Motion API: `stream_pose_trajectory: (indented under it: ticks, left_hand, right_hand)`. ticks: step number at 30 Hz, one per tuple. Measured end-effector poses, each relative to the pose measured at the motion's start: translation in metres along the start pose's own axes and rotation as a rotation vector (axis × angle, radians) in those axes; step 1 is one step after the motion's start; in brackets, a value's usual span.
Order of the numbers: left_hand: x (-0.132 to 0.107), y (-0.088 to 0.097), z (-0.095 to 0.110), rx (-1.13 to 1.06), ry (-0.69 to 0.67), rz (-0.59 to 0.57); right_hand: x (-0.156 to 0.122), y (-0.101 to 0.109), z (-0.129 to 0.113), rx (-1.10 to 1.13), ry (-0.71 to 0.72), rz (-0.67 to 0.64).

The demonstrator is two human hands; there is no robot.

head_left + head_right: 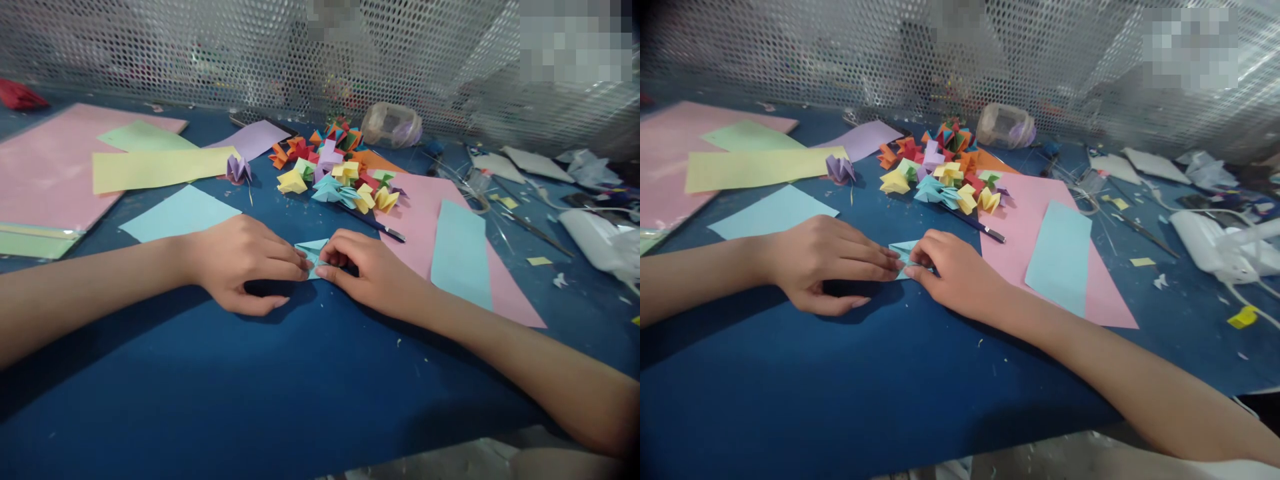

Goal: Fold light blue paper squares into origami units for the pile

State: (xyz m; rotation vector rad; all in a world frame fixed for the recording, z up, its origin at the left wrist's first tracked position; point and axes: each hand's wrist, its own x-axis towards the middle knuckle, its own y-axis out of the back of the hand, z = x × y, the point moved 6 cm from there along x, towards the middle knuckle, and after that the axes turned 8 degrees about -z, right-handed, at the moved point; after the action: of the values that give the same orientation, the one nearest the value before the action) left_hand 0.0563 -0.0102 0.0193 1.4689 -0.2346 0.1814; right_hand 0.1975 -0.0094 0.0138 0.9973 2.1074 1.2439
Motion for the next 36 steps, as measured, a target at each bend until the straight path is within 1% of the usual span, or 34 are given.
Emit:
stream_pose_trajectory:
  ticks: [3, 9, 15, 20, 25, 31, 33, 36]
  left_hand:
    - [-0.0007, 0.0002, -0.0018, -0.012, 0.031, 0.007]
    - [-0.0001, -0.0004, 0.0, 0.007, -0.006, -0.008]
    - [0.0002, 0.0011, -0.0004, 0.01, 0.0, 0.018]
    - [0.0001, 0.0, -0.001, 0.001, 0.004, -0.001]
    - [-0.0011, 0.0005, -0.0016, -0.022, 0.006, 0.015]
    - [0.0016, 0.0004, 0.0005, 0.02, 0.008, -0.026]
    - [0.0016, 0.0005, -0.0008, -0.005, 0.021, -0.037]
    - [-0.0005, 0.0008, -0.0053, -0.109, 0.043, -0.034]
  right_hand:
    - [0.0006, 0.0, 0.0002, 0.027, -0.016, 0.0]
    - [0.0023, -0.0001, 0.0002, 0.006, -0.037, -0.007]
    - [0.0037, 0.0006, 0.0022, 0.01, -0.067, 0.002]
    - [0.0049, 0.0005, 0.0036, 0.047, -0.059, -0.004]
    - [0.0045, 0.0006, 0.0035, 0.072, -0.048, 0.01]
    - [0.005, 0.0005, 0.003, 0.069, -0.066, 0.032]
    - [0.0052, 0.0006, 0.0035, 0.071, -0.071, 0.037]
    - [0.0053, 0.0002, 0.0043, 0.086, -0.066, 0.028]
